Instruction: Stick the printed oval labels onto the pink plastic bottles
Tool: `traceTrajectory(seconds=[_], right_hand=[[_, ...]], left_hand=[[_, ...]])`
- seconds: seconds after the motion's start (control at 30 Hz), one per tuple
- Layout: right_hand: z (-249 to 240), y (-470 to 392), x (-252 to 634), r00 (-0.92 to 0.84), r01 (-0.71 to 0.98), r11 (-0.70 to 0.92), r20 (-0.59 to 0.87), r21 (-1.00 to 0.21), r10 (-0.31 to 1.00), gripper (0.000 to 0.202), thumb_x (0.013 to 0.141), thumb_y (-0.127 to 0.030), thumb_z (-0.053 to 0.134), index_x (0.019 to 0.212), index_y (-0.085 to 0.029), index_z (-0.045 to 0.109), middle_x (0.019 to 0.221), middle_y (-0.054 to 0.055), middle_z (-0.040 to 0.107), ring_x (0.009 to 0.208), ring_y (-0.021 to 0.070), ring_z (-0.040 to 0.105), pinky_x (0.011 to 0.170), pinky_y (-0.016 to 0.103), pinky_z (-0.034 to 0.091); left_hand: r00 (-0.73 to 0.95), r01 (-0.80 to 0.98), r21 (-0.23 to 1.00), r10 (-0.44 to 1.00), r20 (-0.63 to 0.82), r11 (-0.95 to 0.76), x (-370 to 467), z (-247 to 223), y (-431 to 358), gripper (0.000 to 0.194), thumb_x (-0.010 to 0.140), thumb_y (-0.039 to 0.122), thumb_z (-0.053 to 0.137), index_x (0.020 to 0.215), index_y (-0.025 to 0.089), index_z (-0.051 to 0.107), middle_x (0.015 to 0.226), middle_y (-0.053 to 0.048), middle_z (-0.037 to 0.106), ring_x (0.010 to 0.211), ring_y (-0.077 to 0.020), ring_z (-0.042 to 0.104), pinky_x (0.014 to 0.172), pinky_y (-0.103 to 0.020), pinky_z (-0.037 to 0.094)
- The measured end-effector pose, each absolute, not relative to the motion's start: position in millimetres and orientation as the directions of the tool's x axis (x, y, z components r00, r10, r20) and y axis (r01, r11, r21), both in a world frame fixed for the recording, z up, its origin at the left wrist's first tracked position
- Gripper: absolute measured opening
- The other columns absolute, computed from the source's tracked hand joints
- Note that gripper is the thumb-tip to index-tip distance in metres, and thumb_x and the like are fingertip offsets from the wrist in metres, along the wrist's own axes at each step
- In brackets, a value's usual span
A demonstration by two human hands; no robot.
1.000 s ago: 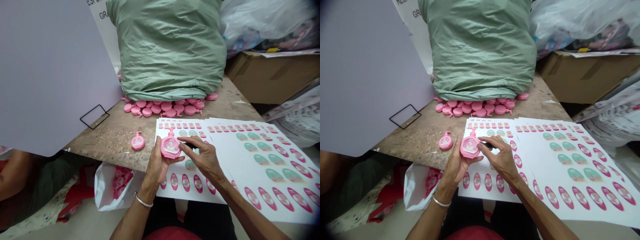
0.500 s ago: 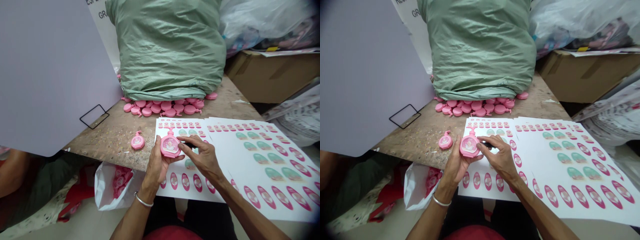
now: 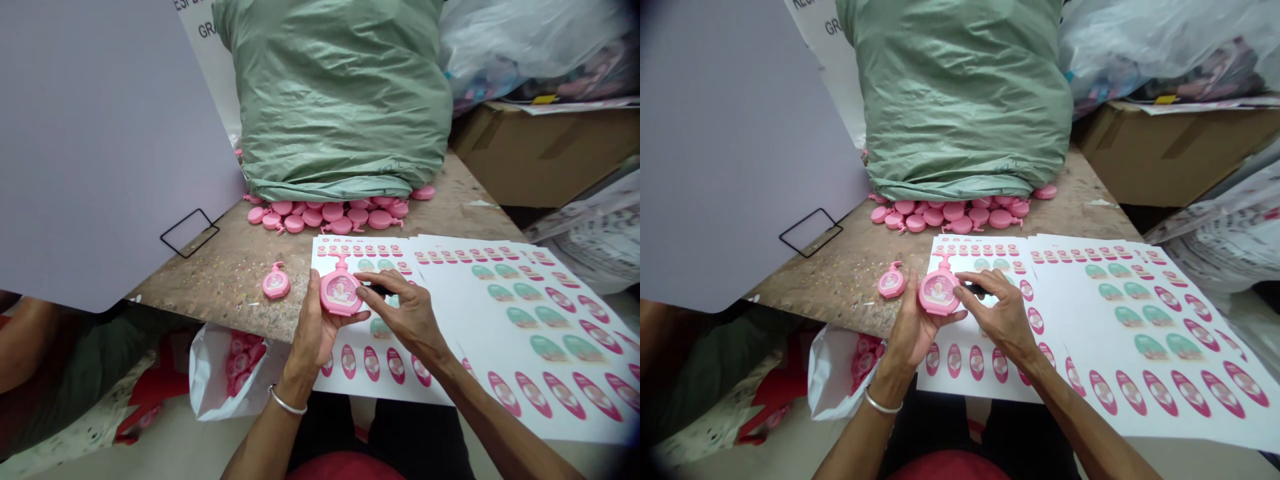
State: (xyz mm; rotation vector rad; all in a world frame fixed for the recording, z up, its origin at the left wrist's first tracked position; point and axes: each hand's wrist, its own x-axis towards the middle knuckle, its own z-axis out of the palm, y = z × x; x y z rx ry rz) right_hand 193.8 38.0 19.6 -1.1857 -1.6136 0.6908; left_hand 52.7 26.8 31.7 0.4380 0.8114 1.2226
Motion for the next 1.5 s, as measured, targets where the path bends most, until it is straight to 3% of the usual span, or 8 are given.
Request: traceTrajectory(seconds=[0.2,0.33,0.57,0.73,0.83,0.97,1.27,1.5], right_hand=[[22,36,195,-0.110,0.579,0.408,0.428,-0.706,0.897,0.026,0.085,-0.036,0.062,0.104,-0.021,0.069,0.087,0.006,0.069,0.082,0.0210,0.059,0.077,0.039,0.046],[17,36,200,0.018,0.840,0.206,0.406,-0.501,0.914,0.038,0.087,-0.042,0.056,0.113,-0.015,0.064,0.092,0.014,0.069,0.093,0.0319,0.058,0.083,0.052,0.042],[-10,48,159,0.116,0.468,0.248,0.337,-0.848,0.934,0.064,0.085,-0.050,0.055,0.138,-0.019,0.036,0.134,0.017,0.050,0.118,0.0277,0.052,0.092,0.045,0.045],[-13,108,182,0.104,0.567,0.167,0.271,-0.807,0.957,0.047,0.079,-0.051,0.059,0.108,-0.014,0.060,0.103,0.015,0.066,0.094,0.0271,0.061,0.081,0.044,0.047],[6,131,184,-0.045,0.443,0.209,0.211,-0.872,0.976,0.040,0.084,-0.052,0.054,0.094,-0.015,0.064,0.080,0.005,0.066,0.071,0.0178,0.059,0.064,0.031,0.047],[24,116,152,-0.301,0.304,0.273,0.180,-0.912,0.937,0.035,0.087,-0.048,0.053,0.095,-0.016,0.066,0.082,0.003,0.066,0.069,0.0137,0.056,0.061,0.026,0.045],[8,68,151,-0.257,0.294,0.243,0.169,-0.924,0.952,0.029,0.088,-0.038,0.054,0.109,-0.020,0.061,0.095,0.005,0.068,0.082,0.0169,0.063,0.072,0.029,0.050],[1,44,171,-0.104,0.674,0.441,0.515,-0.592,0.851,0.011,0.090,-0.027,0.050,0.092,-0.019,0.058,0.083,0.006,0.063,0.077,0.0202,0.054,0.073,0.037,0.041]], left_hand=[[0.020,-0.523,0.839,0.986,-0.163,0.149,56,23,24,0.033,0.081,0.035,0.066,0.106,0.014,0.061,0.097,-0.007,0.064,0.083,-0.0176,0.064,0.071,-0.033,0.058],[-0.139,-0.458,0.887,0.981,-0.137,0.059,60,16,23,0.031,0.085,0.039,0.060,0.104,0.015,0.059,0.092,-0.006,0.063,0.079,-0.0169,0.064,0.068,-0.030,0.055],[-0.396,-0.043,0.995,0.916,0.062,-0.086,60,7,24,0.033,0.091,0.044,0.047,0.080,0.017,0.063,0.074,-0.001,0.060,0.071,-0.0138,0.055,0.068,-0.024,0.045],[-0.554,-0.077,0.997,0.831,-0.039,-0.005,12,-12,46,0.030,0.077,0.043,0.068,0.064,0.017,0.059,0.056,0.004,0.048,0.055,-0.0098,0.046,0.054,-0.019,0.040],[-0.426,-0.315,0.948,0.886,-0.182,0.043,-2,-13,53,0.035,0.075,0.050,0.067,0.080,0.015,0.064,0.064,0.002,0.056,0.059,-0.0109,0.055,0.056,-0.021,0.048],[-0.243,-0.549,0.821,0.909,-0.338,0.159,7,-3,52,0.049,0.073,0.050,0.069,0.106,0.015,0.062,0.079,-0.004,0.066,0.069,-0.0171,0.066,0.061,-0.028,0.057],[0.150,-0.742,0.546,0.890,-0.432,0.390,14,6,44,0.045,0.089,0.046,0.052,0.115,0.011,0.062,0.103,-0.014,0.069,0.089,-0.0227,0.068,0.073,-0.037,0.059],[0.021,-0.678,0.673,0.923,-0.385,0.296,35,2,26,0.046,0.087,0.048,0.054,0.111,0.011,0.064,0.101,-0.014,0.069,0.092,-0.0234,0.066,0.071,-0.034,0.059]])
